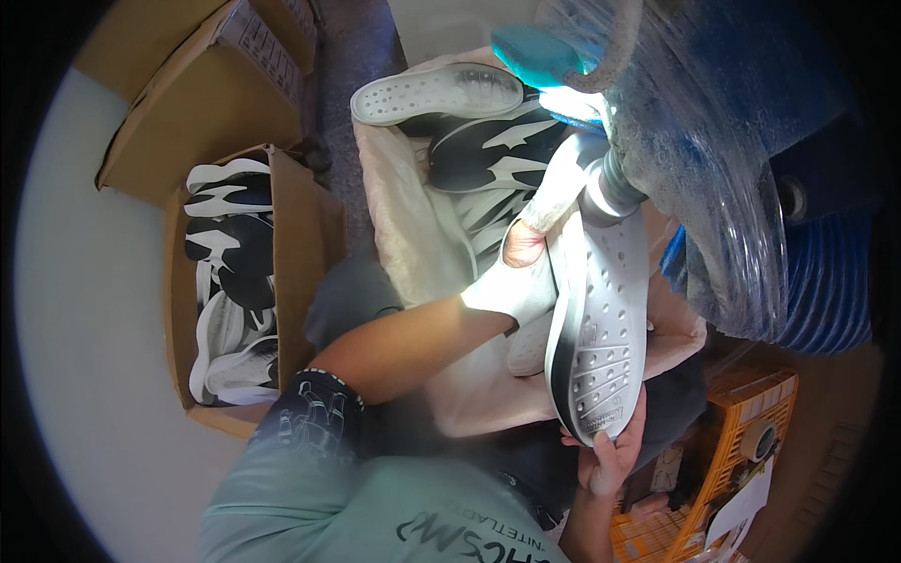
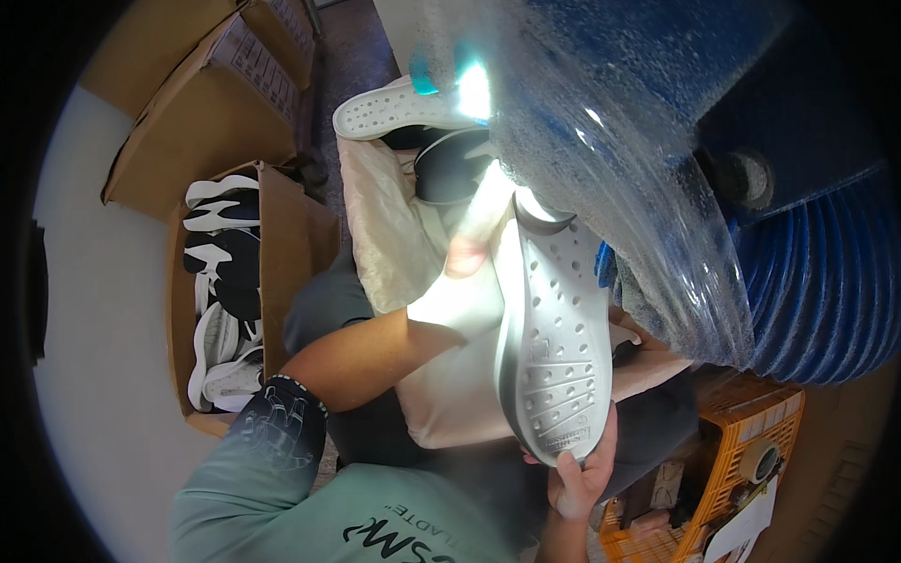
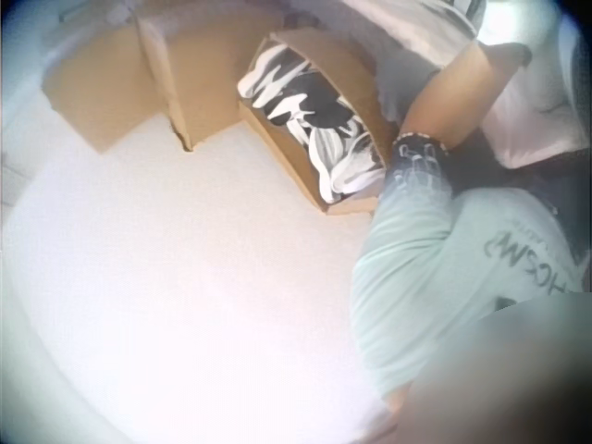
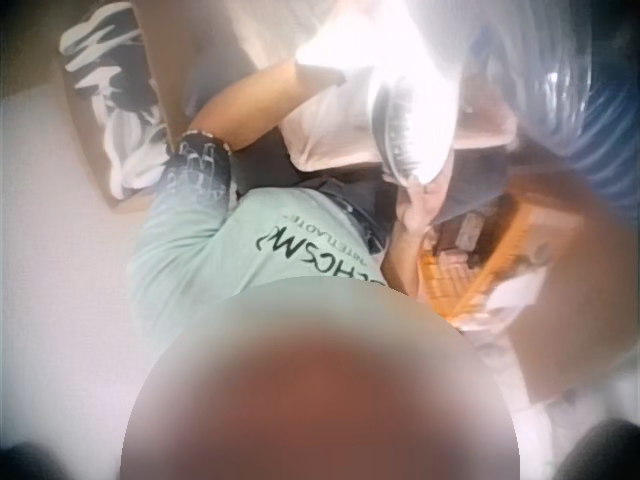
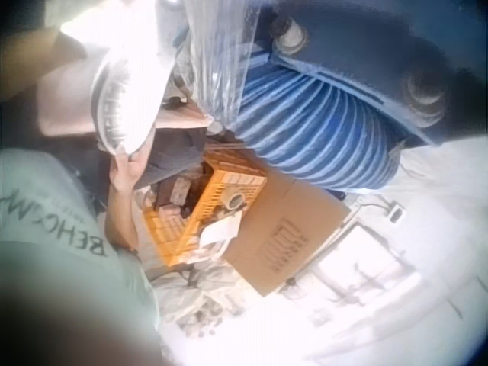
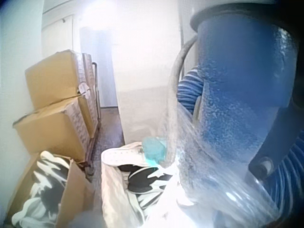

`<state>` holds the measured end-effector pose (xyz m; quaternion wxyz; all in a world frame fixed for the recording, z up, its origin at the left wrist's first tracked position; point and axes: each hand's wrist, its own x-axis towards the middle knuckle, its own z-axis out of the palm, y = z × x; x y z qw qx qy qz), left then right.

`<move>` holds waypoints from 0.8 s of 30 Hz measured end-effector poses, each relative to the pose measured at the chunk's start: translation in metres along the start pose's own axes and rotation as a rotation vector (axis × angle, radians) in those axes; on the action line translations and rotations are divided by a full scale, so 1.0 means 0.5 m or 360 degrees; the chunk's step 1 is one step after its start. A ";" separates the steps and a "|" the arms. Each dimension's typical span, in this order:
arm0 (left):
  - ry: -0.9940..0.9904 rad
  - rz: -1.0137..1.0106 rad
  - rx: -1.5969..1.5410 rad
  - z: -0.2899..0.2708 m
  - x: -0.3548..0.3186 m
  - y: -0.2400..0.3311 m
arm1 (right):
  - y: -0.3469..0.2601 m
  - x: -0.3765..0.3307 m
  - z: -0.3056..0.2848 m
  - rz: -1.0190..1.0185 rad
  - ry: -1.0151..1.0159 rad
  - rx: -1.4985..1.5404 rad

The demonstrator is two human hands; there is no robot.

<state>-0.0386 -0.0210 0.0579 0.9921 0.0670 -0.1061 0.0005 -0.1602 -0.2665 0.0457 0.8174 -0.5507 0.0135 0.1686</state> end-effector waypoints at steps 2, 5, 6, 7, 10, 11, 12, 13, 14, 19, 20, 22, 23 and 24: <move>-0.0007 0.0000 0.0055 0.002 0.001 0.006 | -0.014 0.009 0.034 -0.0005 -0.0048 0.0009; -0.0014 0.0030 0.0158 0.004 0.005 0.018 | -0.026 0.042 0.073 -0.0063 -0.0053 0.0031; -0.0015 0.0036 0.0188 0.004 0.006 0.019 | -0.026 0.054 0.084 -0.0097 -0.0025 0.0047; -0.0012 0.0056 0.0222 0.003 0.008 0.024 | -0.029 0.066 0.093 -0.0120 -0.0032 0.0062; 0.0004 0.0126 0.0354 -0.001 0.017 0.033 | -0.039 0.109 0.110 -0.0189 -0.0026 0.0055; 0.0008 0.0151 0.0397 -0.003 0.024 0.035 | -0.044 0.119 0.115 -0.0193 -0.0030 0.0047; 0.0019 0.0183 0.0444 -0.005 0.027 0.037 | -0.049 0.130 0.121 -0.0196 -0.0035 0.0040; 0.0032 0.0217 0.0498 -0.007 0.033 0.039 | -0.056 0.140 0.124 -0.0184 -0.0033 0.0027; 0.0041 0.0252 0.0549 -0.008 0.039 0.038 | -0.062 0.150 0.127 -0.0176 -0.0030 0.0017; 0.0104 0.0506 0.1176 -0.013 0.074 0.074 | -0.081 0.211 0.127 -0.0131 -0.0097 0.0039; 0.0112 0.0574 0.1388 -0.014 0.082 0.082 | -0.081 0.228 0.123 -0.0120 -0.0193 0.0166; 0.0099 0.0710 0.1815 -0.017 0.104 0.099 | -0.076 0.255 0.116 -0.0129 -0.0252 0.0326; 0.0024 0.0828 0.1828 -0.018 0.113 0.105 | -0.073 0.269 0.114 -0.0147 -0.0276 0.0417; -0.0092 0.0860 0.1700 -0.019 0.123 0.111 | -0.069 0.286 0.113 -0.0267 -0.0362 0.0376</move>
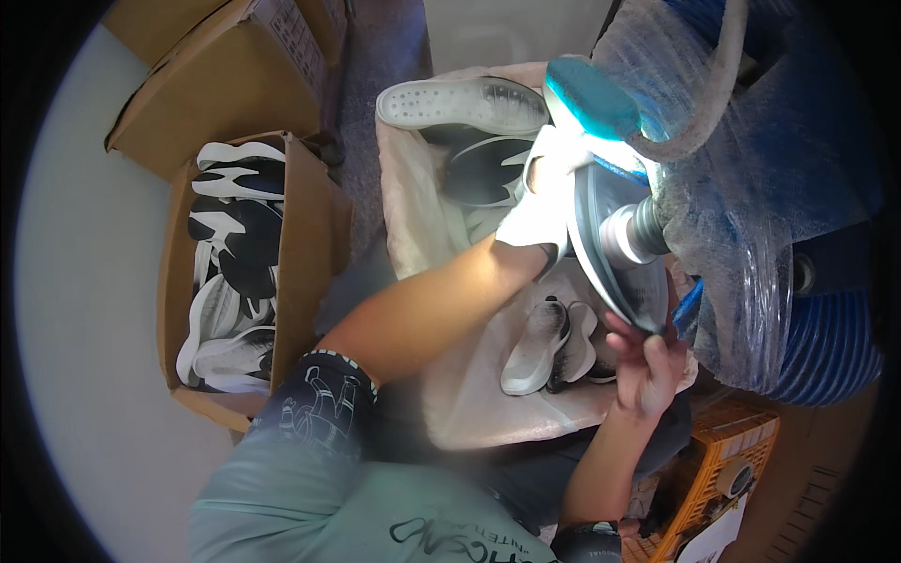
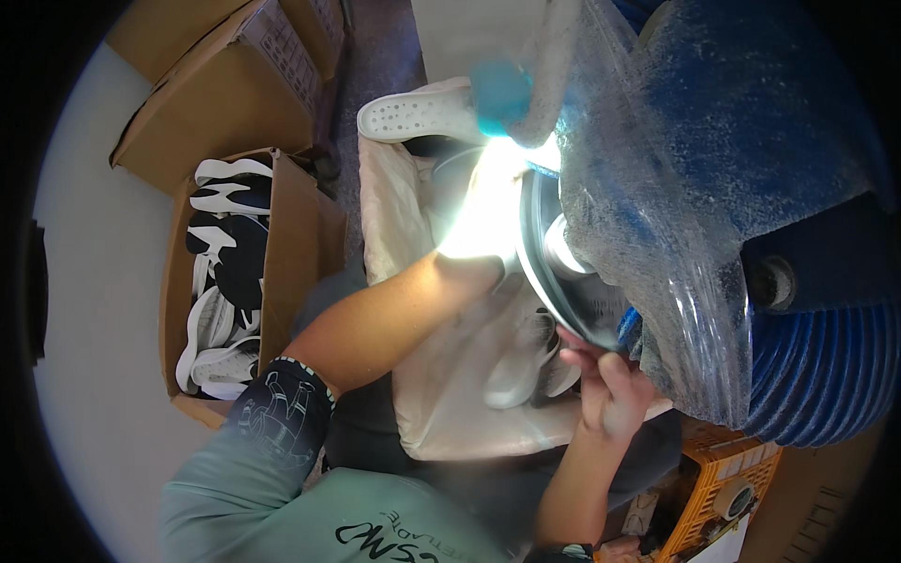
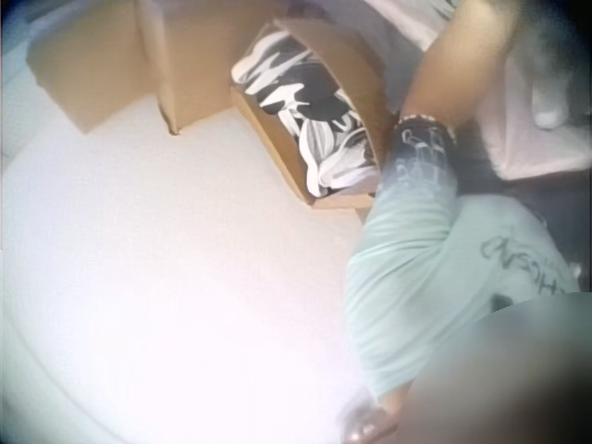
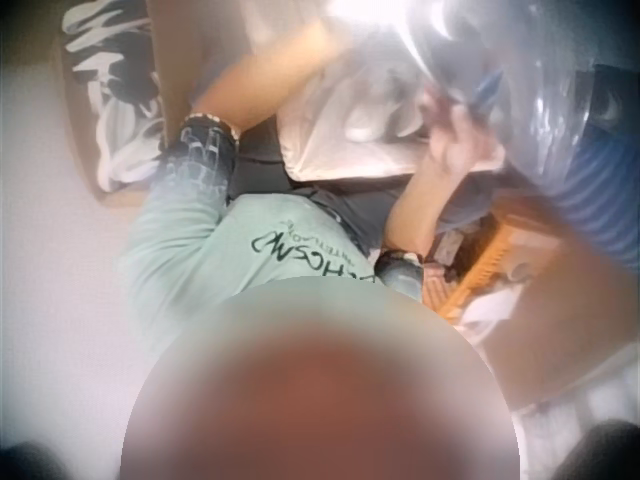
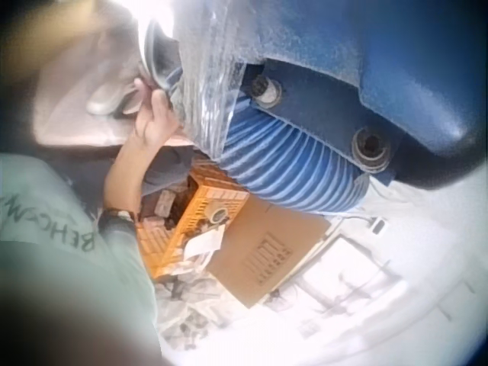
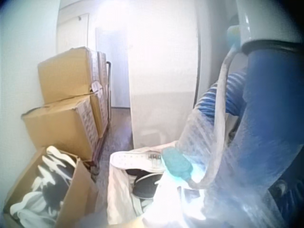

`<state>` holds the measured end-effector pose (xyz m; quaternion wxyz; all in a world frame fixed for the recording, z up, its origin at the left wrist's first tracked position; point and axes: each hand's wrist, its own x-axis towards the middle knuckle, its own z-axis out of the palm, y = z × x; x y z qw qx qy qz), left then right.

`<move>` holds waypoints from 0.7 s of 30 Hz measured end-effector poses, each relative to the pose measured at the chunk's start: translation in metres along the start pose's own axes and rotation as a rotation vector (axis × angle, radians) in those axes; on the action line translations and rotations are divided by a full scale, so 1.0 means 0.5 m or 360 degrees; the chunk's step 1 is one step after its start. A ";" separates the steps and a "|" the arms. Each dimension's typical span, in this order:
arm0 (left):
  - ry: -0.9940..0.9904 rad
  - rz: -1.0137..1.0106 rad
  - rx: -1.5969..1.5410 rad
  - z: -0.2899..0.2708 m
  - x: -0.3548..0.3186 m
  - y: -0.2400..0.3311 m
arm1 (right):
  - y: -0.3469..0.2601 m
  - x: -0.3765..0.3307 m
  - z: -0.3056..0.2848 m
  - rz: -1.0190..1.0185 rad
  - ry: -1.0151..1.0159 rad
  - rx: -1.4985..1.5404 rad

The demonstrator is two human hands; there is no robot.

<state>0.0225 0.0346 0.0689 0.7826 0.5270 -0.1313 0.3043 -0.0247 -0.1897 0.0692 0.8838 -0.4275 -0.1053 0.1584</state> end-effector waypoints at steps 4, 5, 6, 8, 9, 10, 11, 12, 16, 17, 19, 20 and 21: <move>0.0420 -0.0237 -0.0681 -0.012 0.012 -0.006 | 0.015 0.056 -0.013 0.0280 -0.0027 -0.0091; 0.0658 -0.0413 -0.0597 -0.018 0.017 -0.008 | 0.022 0.066 -0.012 0.0245 -0.0051 -0.0117; 0.0884 -0.0589 -0.0533 -0.022 0.019 -0.012 | 0.029 0.076 -0.012 0.0210 -0.0078 -0.0148; 0.1043 -0.0712 -0.0524 -0.044 0.037 -0.019 | 0.039 0.091 -0.009 0.0132 -0.0143 -0.0128; 0.1110 -0.0685 -0.0656 -0.053 0.043 -0.025 | 0.043 0.097 -0.007 0.0128 -0.0140 -0.0114; 0.1058 -0.0620 -0.0696 -0.063 0.045 -0.029 | 0.048 0.101 -0.005 0.0123 -0.0137 -0.0102; 0.1010 -0.0554 -0.0736 -0.072 0.045 -0.033 | 0.052 0.104 -0.003 0.0105 -0.0146 -0.0082; 0.0977 -0.0567 -0.0710 -0.081 0.044 -0.037 | 0.055 0.107 -0.001 0.0088 -0.0155 -0.0062; 0.0961 -0.0617 -0.0625 -0.098 0.034 -0.035 | 0.063 0.111 0.014 0.0064 -0.0132 -0.0060; 0.1029 -0.0664 -0.0610 -0.100 0.034 -0.031 | 0.063 0.111 0.019 0.0058 -0.0137 -0.0064; 0.1096 -0.0729 -0.0577 -0.098 0.034 -0.021 | 0.064 0.110 0.029 0.0059 -0.0133 -0.0073; 0.1037 -0.0668 -0.0659 -0.094 0.029 -0.017 | 0.064 0.107 0.034 0.0071 -0.0124 -0.0079; 0.1065 -0.0678 -0.0709 -0.092 0.029 -0.014 | 0.065 0.105 0.039 0.0085 -0.0115 -0.0088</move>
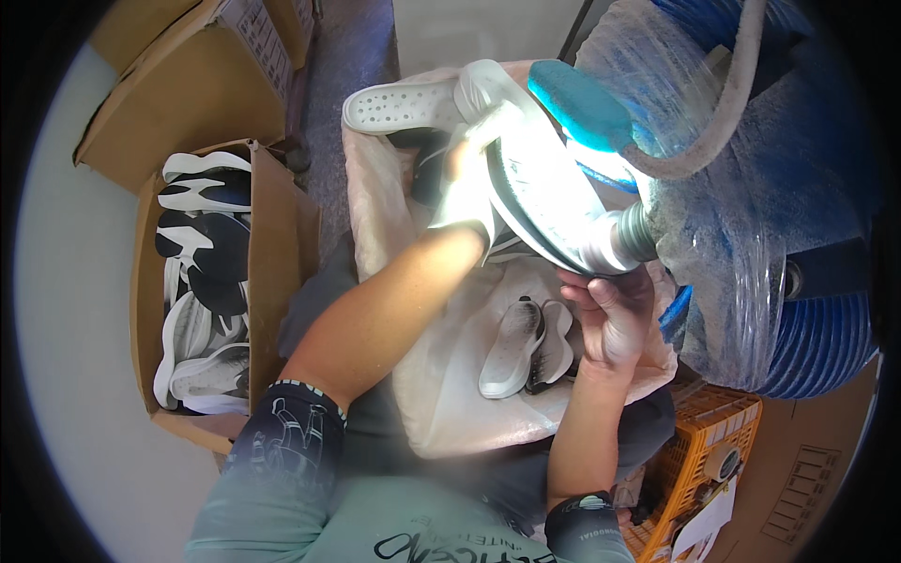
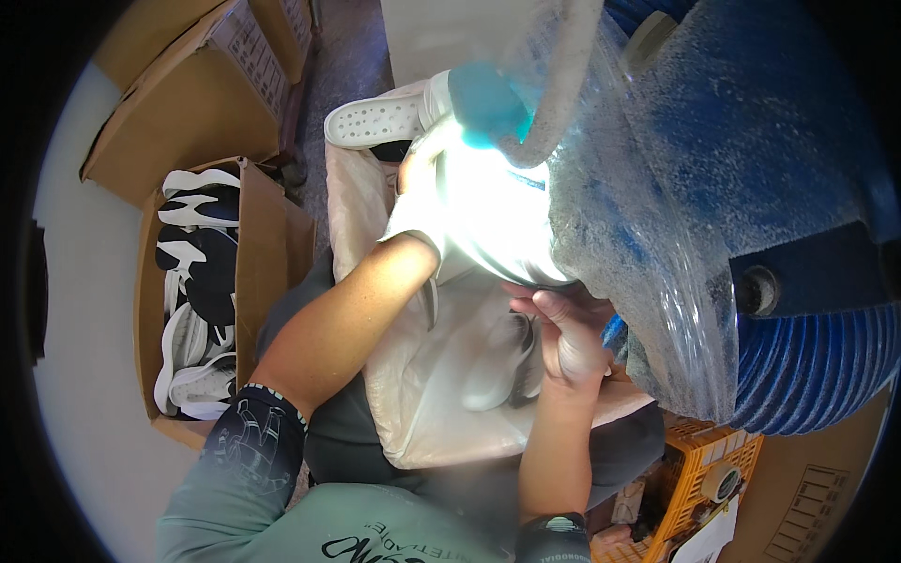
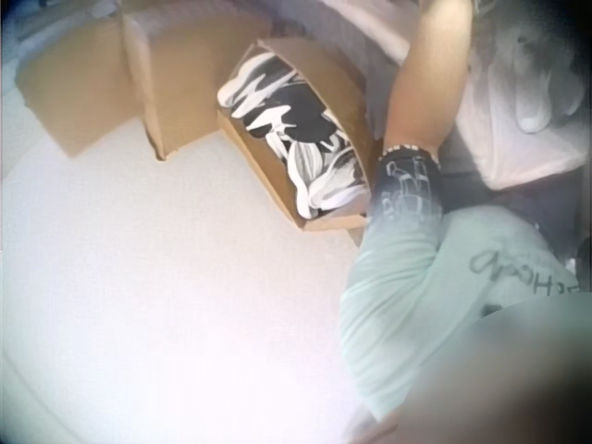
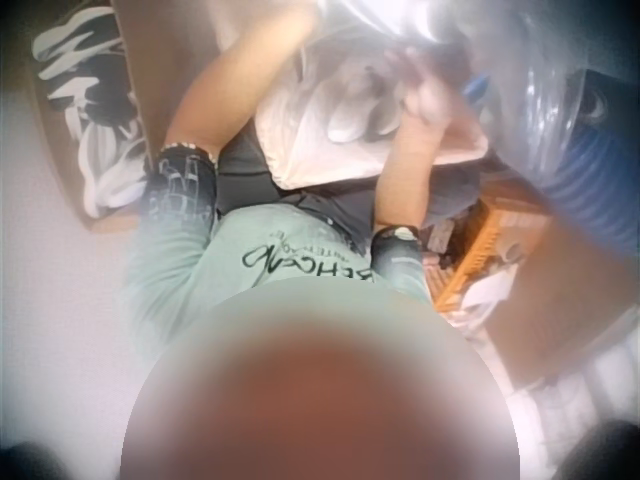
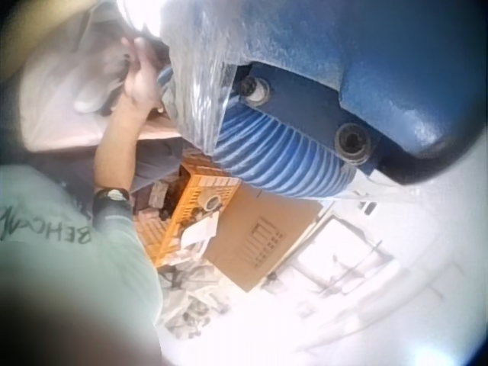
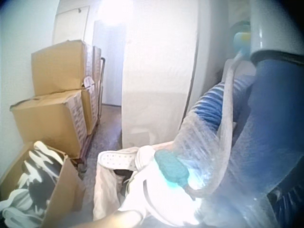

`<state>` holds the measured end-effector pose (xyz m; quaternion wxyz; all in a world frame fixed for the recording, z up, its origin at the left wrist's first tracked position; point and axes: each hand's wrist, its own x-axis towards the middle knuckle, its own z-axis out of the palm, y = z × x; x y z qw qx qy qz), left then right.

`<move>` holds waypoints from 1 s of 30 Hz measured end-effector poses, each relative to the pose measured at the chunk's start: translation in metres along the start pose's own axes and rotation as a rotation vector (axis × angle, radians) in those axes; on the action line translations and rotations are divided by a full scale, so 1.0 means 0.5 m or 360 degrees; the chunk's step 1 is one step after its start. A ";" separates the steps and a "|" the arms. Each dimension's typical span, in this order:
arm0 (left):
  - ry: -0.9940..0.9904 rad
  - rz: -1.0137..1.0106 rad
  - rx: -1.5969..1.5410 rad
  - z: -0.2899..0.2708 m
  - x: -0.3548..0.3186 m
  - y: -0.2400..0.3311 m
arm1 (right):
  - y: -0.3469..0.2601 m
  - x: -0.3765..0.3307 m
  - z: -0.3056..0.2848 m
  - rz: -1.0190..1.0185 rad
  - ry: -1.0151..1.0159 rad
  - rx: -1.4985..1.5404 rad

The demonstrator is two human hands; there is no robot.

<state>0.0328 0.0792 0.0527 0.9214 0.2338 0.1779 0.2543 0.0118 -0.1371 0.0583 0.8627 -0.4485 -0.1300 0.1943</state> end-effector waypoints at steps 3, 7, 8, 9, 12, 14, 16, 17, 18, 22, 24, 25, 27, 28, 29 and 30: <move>0.0075 -0.0089 -0.0066 -0.013 -0.018 -0.002 | 0.007 -0.013 0.016 0.0009 0.0012 -0.0120; 0.0257 -0.0270 0.0032 -0.076 -0.041 -0.011 | 0.018 -0.078 0.020 0.0050 -0.0025 -0.0394; 0.0268 -0.0302 0.0021 -0.095 -0.050 -0.013 | 0.016 -0.109 0.015 0.0060 0.0029 -0.0432; 0.0255 -0.0347 -0.0006 -0.110 -0.061 -0.018 | 0.005 -0.145 0.007 0.0152 0.0053 -0.0448; 0.0010 -0.0526 -0.0144 -0.126 -0.097 -0.038 | -0.055 -0.257 -0.034 0.0338 0.0190 -0.0462; -0.0219 -0.0648 -0.0233 -0.106 -0.128 -0.064 | -0.101 -0.321 -0.060 0.0435 0.0217 -0.0379; -0.0477 -0.0766 -0.0331 -0.075 -0.165 -0.094 | -0.141 -0.368 -0.074 0.0363 0.0273 -0.0408; -0.0653 -0.0774 -0.0390 -0.059 -0.180 -0.106 | -0.159 -0.384 -0.077 0.0336 0.0321 -0.0430; -0.0857 -0.0731 -0.0454 -0.046 -0.192 -0.113 | -0.170 -0.397 -0.075 0.0288 0.0336 -0.0402; -0.0751 -0.0714 -0.0430 -0.018 -0.183 -0.106 | -0.173 -0.392 -0.060 0.0290 0.0460 -0.0420; -0.0736 -0.0571 -0.0325 -0.014 -0.156 -0.090 | -0.143 -0.347 -0.063 0.0246 0.0479 -0.0381; -0.0714 -0.0493 -0.0269 -0.016 -0.144 -0.079 | -0.133 -0.320 -0.066 0.0229 0.0416 -0.0320; -0.0651 -0.0355 -0.0154 -0.017 -0.121 -0.063 | -0.096 -0.249 -0.076 0.0239 0.0435 -0.0317; -0.0609 -0.0295 -0.0104 -0.022 -0.113 -0.052 | -0.083 -0.212 -0.078 0.0327 0.0315 -0.0205; -0.0559 -0.0232 -0.0067 -0.031 -0.103 -0.038 | -0.055 -0.176 -0.079 0.0412 0.0262 -0.0218; -0.0513 -0.0152 -0.0022 -0.043 -0.096 -0.019 | -0.022 -0.141 -0.080 0.0444 0.0249 -0.0244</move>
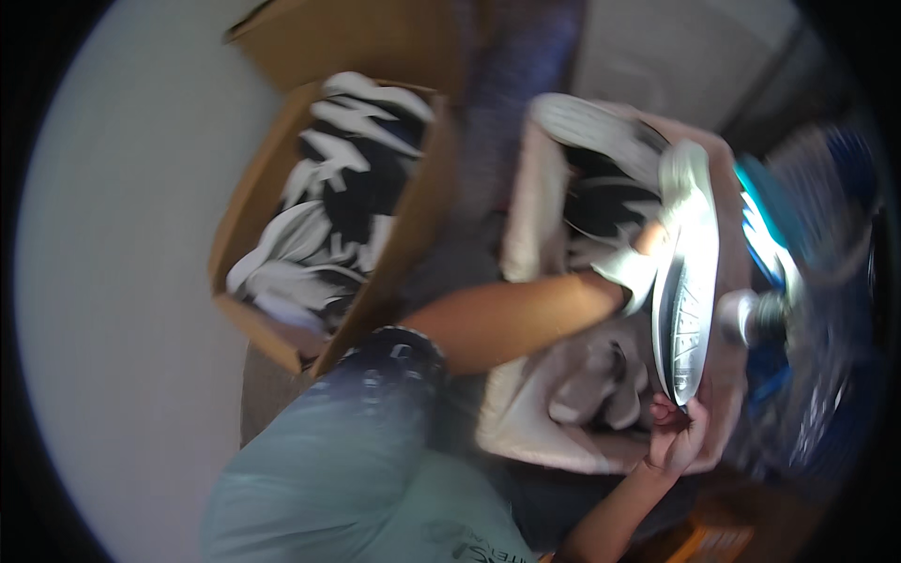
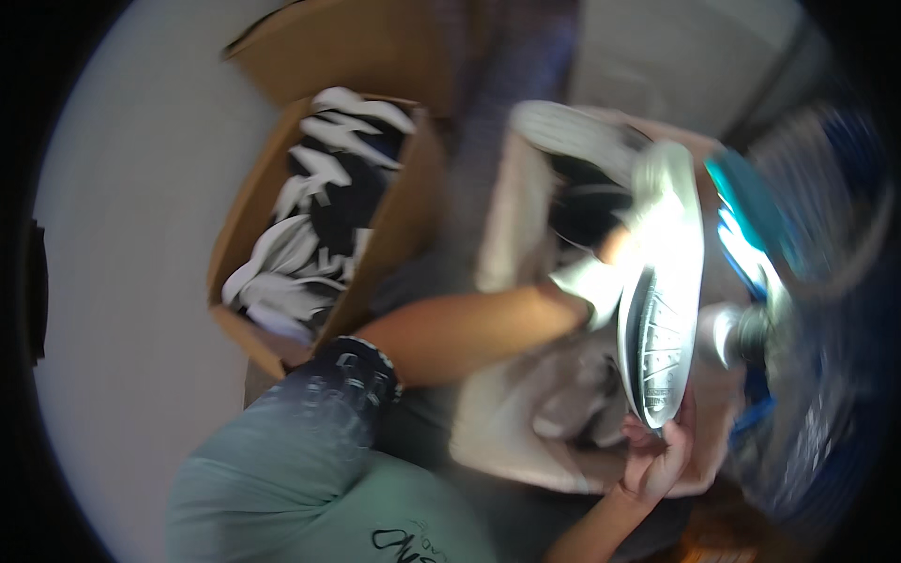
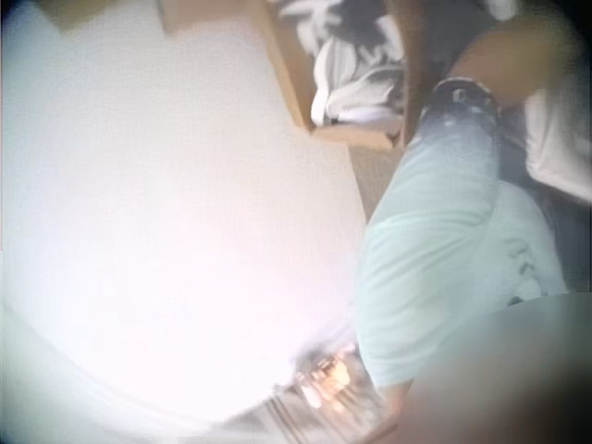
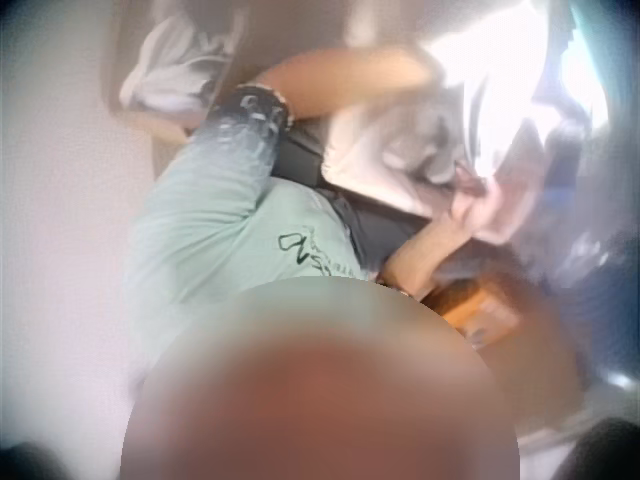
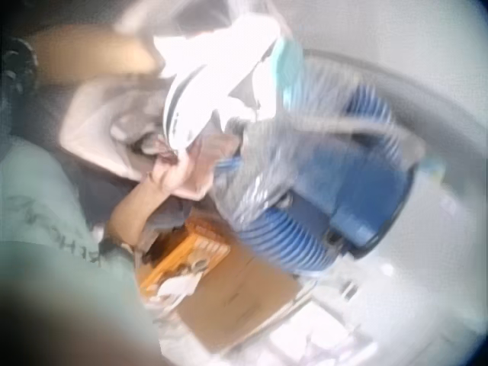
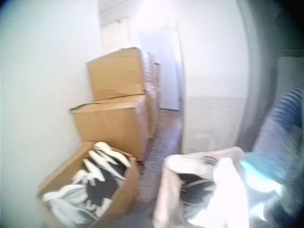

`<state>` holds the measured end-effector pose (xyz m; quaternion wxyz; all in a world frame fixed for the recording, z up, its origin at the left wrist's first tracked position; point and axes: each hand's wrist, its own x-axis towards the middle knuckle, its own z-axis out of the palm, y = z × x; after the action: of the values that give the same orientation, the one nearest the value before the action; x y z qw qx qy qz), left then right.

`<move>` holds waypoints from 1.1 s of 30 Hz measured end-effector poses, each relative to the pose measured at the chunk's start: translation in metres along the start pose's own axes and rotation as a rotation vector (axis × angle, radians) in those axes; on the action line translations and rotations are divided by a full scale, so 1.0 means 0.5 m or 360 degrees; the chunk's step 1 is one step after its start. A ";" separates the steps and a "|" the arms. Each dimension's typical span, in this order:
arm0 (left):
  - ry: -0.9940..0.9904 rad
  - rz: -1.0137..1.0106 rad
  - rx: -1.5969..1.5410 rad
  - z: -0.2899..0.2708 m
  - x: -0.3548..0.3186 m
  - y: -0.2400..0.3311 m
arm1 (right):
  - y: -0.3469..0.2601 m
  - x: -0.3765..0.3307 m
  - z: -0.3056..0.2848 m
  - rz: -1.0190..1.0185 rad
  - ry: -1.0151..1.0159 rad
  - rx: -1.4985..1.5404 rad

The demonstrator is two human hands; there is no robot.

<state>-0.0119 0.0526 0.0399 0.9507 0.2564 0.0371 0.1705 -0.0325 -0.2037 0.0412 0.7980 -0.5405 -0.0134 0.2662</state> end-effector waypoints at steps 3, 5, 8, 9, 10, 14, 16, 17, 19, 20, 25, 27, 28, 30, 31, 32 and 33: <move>0.0170 0.0310 0.0177 -0.078 -0.001 0.118 | 0.060 0.145 -0.002 0.0222 -0.0325 -0.0262; 0.0329 0.0616 0.0348 -0.141 -0.034 0.253 | 0.077 0.237 -0.055 0.0306 -0.0408 -0.0947; 0.0643 0.1168 0.0704 -0.226 -0.170 0.495 | 0.136 0.358 -0.178 0.0215 -0.0243 -0.1875; 0.0758 0.1357 0.0842 -0.248 -0.234 0.571 | 0.162 0.386 -0.222 0.0128 -0.0115 -0.2229; 0.0866 0.1524 0.1000 -0.270 -0.298 0.634 | 0.185 0.403 -0.269 0.0092 -0.0200 -0.2522; 0.1467 0.1707 0.1761 -0.372 -0.504 0.682 | 0.269 0.409 -0.384 0.0483 -0.0140 -0.3132; 0.1565 0.1628 0.1941 -0.448 -0.558 0.590 | 0.308 0.395 -0.397 0.0637 -0.0074 -0.3021; 0.1830 0.1410 0.1907 -0.488 -0.575 0.543 | 0.326 0.389 -0.396 0.0670 -0.0045 -0.2957; 0.1918 0.1248 0.2373 -0.574 -0.583 0.470 | 0.348 0.382 -0.389 0.0817 -0.0134 -0.2973; 0.1879 0.1116 0.2435 -0.618 -0.582 0.450 | 0.355 0.378 -0.387 0.0930 -0.0244 -0.3056; 0.1823 0.1024 0.2673 -0.809 -0.558 0.450 | 0.360 0.391 -0.390 0.1135 -0.0232 -0.3163; 0.2008 0.0836 0.2786 -0.842 -0.550 0.482 | 0.353 0.398 -0.390 0.1325 -0.0515 -0.3109; 0.2052 0.0630 0.2797 -0.837 -0.552 0.514 | 0.346 0.401 -0.387 0.1277 -0.0561 -0.3092; 0.2273 0.0345 0.3175 -0.777 -0.540 0.570 | 0.322 0.404 -0.369 0.1096 -0.0554 -0.3086; 0.2390 0.0773 0.3137 -0.724 -0.523 0.596 | 0.304 0.404 -0.350 0.0981 -0.0527 -0.3075; 0.2202 0.1518 0.2958 -0.661 -0.486 0.612 | 0.283 0.401 -0.327 0.0849 -0.0467 -0.3033; 0.1865 0.1906 0.2720 -0.592 -0.438 0.619 | 0.256 0.395 -0.297 0.0716 -0.0400 -0.2997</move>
<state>-0.3589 0.3686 -0.0652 0.0806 0.6652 0.4407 0.5974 0.1304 -0.2089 -0.1845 -0.0369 -0.9146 -0.2020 0.3483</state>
